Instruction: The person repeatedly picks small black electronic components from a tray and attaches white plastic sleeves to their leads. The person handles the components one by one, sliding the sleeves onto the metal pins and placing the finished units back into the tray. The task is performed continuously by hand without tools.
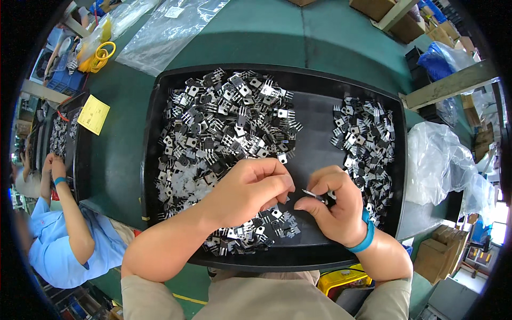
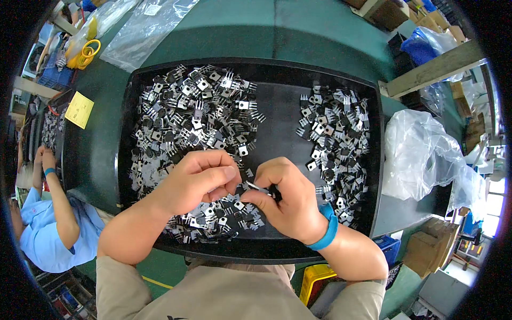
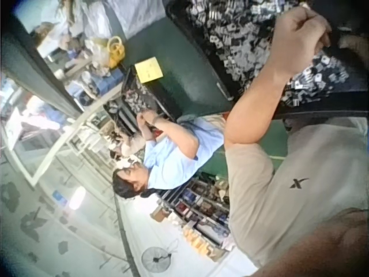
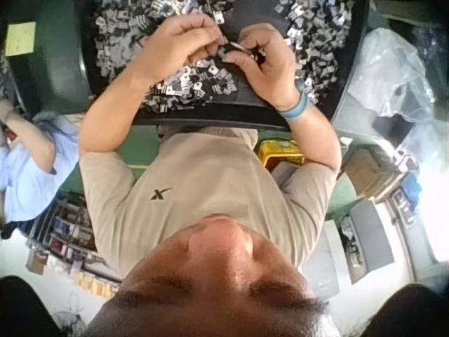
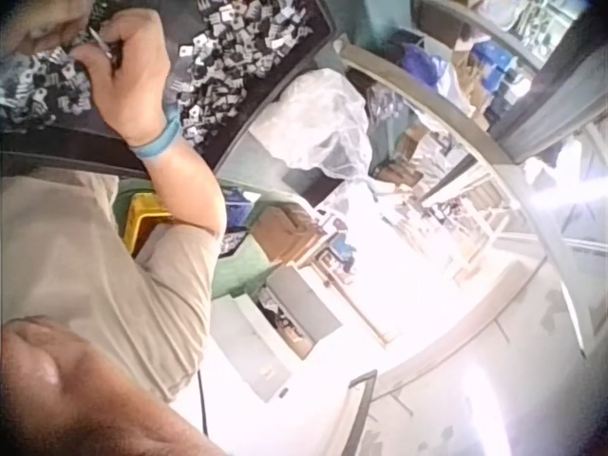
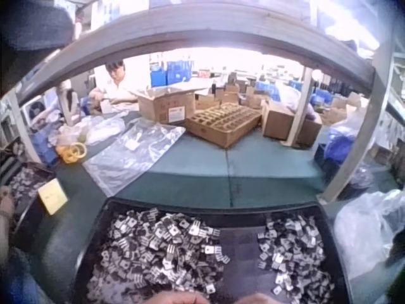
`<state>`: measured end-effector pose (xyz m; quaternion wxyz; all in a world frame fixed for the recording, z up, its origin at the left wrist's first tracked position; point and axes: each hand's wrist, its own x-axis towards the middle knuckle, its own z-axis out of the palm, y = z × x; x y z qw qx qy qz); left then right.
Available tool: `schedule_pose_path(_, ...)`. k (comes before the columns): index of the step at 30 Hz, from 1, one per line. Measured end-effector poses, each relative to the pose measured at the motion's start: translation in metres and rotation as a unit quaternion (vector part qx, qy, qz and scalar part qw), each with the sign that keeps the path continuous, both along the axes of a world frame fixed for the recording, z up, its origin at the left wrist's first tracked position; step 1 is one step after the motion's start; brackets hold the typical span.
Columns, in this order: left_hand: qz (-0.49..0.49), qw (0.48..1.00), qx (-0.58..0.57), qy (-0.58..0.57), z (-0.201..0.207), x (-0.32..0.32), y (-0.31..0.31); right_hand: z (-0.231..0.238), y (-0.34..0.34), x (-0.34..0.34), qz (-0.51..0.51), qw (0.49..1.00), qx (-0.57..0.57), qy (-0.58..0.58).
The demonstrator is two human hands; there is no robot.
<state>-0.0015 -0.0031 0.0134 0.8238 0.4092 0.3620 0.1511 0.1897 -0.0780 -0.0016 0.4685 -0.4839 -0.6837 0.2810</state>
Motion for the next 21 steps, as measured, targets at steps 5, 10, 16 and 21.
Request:
schedule_pose_path(5, -0.014, 1.000, 0.013, -0.001, -0.002, 0.001, -0.001, 0.003, -0.001, 0.001, 0.004, 0.996, 0.057, -0.069)
schedule_pose_path(10, 0.029, 0.998, -0.040, -0.043, -0.002, -0.002, 0.000, 0.005, -0.005, -0.001, -0.003, 0.999, -0.035, -0.019)
schedule_pose_path(16, 0.084, 0.994, 0.010, -0.072, -0.012, 0.002, 0.003, 0.011, 0.000, -0.004, 0.056, 0.981, -0.184, 0.000)
schedule_pose_path(21, 0.109, 0.991, 0.039, -0.073, -0.016, 0.001, 0.001, 0.006, -0.001, -0.012, -0.022, 0.992, -0.124, -0.024)
